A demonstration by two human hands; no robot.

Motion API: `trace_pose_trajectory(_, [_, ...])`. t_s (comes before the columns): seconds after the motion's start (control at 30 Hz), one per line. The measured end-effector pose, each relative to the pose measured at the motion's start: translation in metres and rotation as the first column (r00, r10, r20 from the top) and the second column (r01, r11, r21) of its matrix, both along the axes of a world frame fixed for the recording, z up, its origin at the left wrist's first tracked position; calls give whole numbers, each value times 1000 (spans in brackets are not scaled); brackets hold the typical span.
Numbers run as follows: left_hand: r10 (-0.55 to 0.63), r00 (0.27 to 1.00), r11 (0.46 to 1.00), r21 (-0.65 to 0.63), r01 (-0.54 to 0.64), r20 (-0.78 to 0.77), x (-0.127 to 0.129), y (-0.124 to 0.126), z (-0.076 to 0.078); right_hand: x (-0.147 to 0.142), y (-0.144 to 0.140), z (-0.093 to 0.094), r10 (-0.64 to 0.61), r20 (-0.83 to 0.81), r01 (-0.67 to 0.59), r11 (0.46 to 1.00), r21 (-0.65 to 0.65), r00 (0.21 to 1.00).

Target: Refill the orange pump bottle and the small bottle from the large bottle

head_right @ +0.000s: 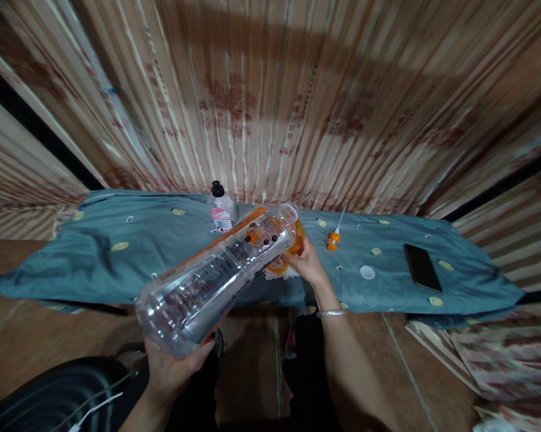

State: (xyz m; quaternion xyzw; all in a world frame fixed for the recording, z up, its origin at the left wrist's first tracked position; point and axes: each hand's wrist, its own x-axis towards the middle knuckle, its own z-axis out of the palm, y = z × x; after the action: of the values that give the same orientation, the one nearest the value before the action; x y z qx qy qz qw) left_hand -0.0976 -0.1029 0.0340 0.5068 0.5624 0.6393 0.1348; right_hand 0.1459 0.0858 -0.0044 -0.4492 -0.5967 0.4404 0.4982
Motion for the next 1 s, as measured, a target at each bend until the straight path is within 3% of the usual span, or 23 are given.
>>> trace_pose_trajectory(0.13, [-37,996,996,73,43,-82,0,0,2,0,0,0,4,-5,-4,1000,7,1000])
trace_pose_trajectory(0.4, [-36,998,995,95,41,-46,1,4,16,1,0,0,-12,6,12,1000,14,1000])
trace_pose_trajectory(0.7, [-45,998,994,92,50,-53,0,3,8,2,1,-3,9,14,-9,999,37,1000])
trace_pose_trajectory(0.83, [-33,999,997,74,34,-16,3,4,12,3,2,-4,-5,21,4,999,32,1000])
trace_pose_trajectory(1.0, [-38,996,992,119,47,-79,4,5,18,1,1,-3,-13,8,13,1000,16,1000])
